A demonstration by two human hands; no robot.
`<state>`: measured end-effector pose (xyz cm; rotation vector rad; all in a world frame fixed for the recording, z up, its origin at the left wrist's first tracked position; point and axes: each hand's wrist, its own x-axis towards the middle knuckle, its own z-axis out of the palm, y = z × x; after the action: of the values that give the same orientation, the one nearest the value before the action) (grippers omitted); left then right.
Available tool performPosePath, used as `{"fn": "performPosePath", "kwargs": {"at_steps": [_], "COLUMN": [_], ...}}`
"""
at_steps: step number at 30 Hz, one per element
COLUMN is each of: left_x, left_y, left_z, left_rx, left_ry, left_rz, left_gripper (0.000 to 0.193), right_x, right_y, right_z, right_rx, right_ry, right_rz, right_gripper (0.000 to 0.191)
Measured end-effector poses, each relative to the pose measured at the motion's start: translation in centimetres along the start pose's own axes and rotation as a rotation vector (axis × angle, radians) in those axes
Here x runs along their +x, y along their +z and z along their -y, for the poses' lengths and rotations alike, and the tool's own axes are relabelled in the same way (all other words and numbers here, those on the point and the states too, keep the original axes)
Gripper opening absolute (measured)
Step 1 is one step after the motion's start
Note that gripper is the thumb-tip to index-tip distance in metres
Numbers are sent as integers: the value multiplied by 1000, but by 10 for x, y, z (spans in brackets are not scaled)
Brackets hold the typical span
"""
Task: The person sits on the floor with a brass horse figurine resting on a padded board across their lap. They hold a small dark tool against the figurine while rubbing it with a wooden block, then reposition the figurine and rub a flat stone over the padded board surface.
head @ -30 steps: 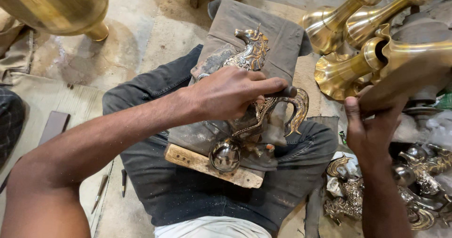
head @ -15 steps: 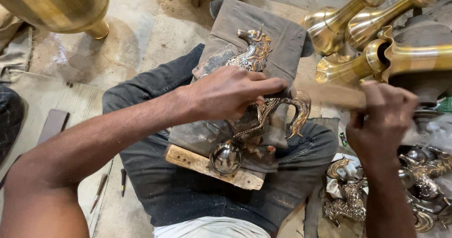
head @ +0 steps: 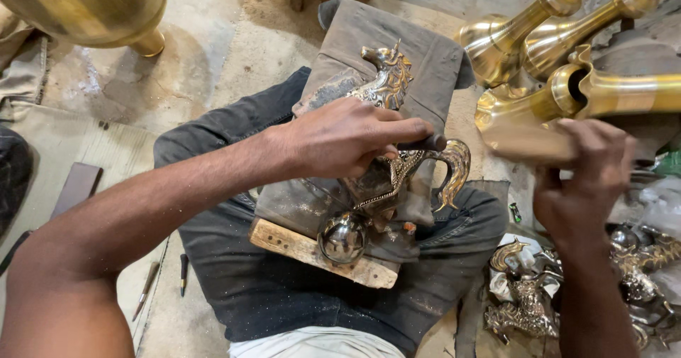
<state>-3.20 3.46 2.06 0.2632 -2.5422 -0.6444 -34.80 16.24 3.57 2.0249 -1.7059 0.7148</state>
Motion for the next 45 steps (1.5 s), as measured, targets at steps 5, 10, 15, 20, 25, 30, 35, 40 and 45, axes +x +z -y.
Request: {"fn": "performPosePath", "kwargs": {"at_steps": [5, 10, 15, 20, 25, 30, 35, 40, 45], "left_x": [-1, -1, -3, -2, -4, -8, -10, -11, -12], "left_y": [-5, -6, -8, -8, -10, -14, -15, -17, -18], "left_z": [-1, 0, 4, 6, 10, 14, 16, 20, 24], "left_rx": [-46, -20, -31, -19, -102, -135, -148, -175, -139], "left_ry": [-54, -55, -47, -71, -36, 17, 10, -3, 18], "left_rz": [64, 63, 67, 91, 47, 27, 15, 50, 27], "left_gripper": [52, 50, 55, 59, 55, 52, 53, 55, 57], "right_x": [1, -5, -5, -2, 2, 5, 5, 11, 23], "right_y": [0, 6, 11, 13, 14, 18, 19, 16, 9], "right_z": [-1, -11, -18, -12, -9, -16, -21, -16, -4], "right_rx": [-333, -77, 102, 396, 96, -16, -15, 195, 18], "right_ry": [-204, -94, 73, 226, -91, -180, -176, -28, -68], "right_rz": [-9, -9, 24, 38, -8, -6, 34, 24, 51], "right_gripper": [57, 45, 44, 36, 44, 49, 48, 49, 46]}}
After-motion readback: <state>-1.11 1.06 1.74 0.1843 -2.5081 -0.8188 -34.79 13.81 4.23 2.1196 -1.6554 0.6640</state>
